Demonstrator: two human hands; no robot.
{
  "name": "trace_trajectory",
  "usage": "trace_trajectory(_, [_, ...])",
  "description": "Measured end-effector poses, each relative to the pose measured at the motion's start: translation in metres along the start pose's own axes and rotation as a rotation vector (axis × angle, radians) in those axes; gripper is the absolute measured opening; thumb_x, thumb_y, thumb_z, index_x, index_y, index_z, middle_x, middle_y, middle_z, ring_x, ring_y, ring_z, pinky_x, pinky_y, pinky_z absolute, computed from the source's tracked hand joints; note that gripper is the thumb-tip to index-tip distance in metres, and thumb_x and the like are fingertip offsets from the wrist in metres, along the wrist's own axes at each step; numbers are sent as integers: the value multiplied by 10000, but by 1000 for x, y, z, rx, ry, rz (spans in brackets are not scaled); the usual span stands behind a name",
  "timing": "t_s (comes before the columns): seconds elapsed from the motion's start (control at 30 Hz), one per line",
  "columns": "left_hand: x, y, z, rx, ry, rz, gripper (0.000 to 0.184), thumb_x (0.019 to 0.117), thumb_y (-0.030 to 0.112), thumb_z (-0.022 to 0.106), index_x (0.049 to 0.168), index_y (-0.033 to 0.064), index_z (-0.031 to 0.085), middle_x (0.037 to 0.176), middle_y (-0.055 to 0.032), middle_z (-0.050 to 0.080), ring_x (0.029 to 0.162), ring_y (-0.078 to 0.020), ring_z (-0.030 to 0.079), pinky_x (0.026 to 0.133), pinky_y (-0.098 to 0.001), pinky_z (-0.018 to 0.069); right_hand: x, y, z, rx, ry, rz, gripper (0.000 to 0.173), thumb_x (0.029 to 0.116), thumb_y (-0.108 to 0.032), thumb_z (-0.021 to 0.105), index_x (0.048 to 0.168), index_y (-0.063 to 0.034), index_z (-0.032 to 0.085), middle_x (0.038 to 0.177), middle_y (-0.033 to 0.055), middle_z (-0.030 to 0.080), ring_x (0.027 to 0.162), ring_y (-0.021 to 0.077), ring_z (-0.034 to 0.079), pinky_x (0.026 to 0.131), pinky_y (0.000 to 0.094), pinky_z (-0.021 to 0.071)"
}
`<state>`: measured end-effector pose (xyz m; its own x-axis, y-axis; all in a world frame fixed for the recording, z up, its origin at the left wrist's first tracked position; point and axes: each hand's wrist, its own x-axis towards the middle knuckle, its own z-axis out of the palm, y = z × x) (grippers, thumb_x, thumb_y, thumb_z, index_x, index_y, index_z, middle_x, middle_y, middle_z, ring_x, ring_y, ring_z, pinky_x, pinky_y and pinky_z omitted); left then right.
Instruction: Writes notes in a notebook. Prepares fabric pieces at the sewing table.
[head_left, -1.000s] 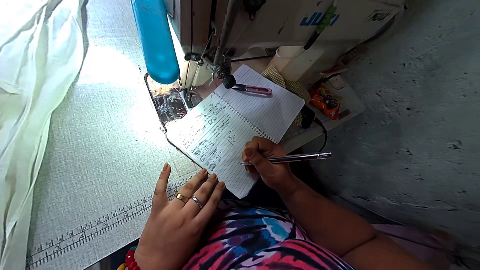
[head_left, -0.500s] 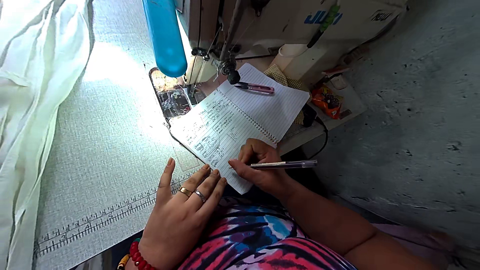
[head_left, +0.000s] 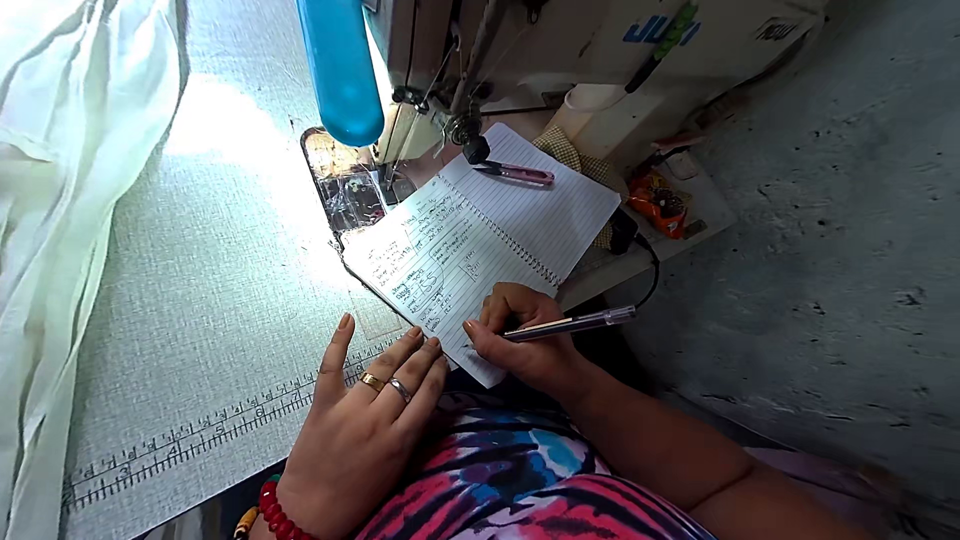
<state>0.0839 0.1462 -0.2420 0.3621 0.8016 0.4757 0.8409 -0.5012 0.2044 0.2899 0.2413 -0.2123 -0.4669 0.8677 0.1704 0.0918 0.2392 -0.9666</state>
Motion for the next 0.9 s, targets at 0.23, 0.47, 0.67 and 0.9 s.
trace_trajectory(0.23, [1, 0, -1, -10, 3, 17, 315, 1061, 253, 489, 1328, 253, 655, 1399, -12, 638, 1330, -236, 575, 1120, -664, 290, 1, 0, -1, 33, 44, -9, 246, 877, -6, 679, 734, -115, 512, 646, -56, 545, 588, -24, 528, 545, 113, 435])
trace_trajectory(0.47, [1, 0, -1, -8, -12, 8, 306, 1059, 243, 478, 1301, 249, 666, 1336, 14, 681, 1309, -222, 597, 1114, -684, 291, -2, -3, -1, -3, 4, -20, 256, 894, -19, 667, 721, -114, 504, 635, -64, 540, 580, -42, 507, 533, 102, 403])
trace_trajectory(0.67, [1, 0, -1, -14, -15, 6, 310, 1061, 239, 470, 1300, 250, 668, 1341, 22, 680, 1314, -220, 595, 1116, -691, 287, -3, 0, -1, -63, -21, -8, 265, 891, -38, 659, 687, -110, 507, 629, -72, 517, 580, -52, 481, 530, 96, 375])
trace_trajectory(0.9, [1, 0, 0, -11, -26, 6, 320, 1065, 254, 462, 1314, 265, 662, 1347, 22, 675, 1318, -227, 591, 1110, -706, 278, 0, 1, -1, -48, -28, -7, 276, 879, -14, 654, 676, -112, 496, 609, -69, 519, 567, -48, 480, 520, 103, 368])
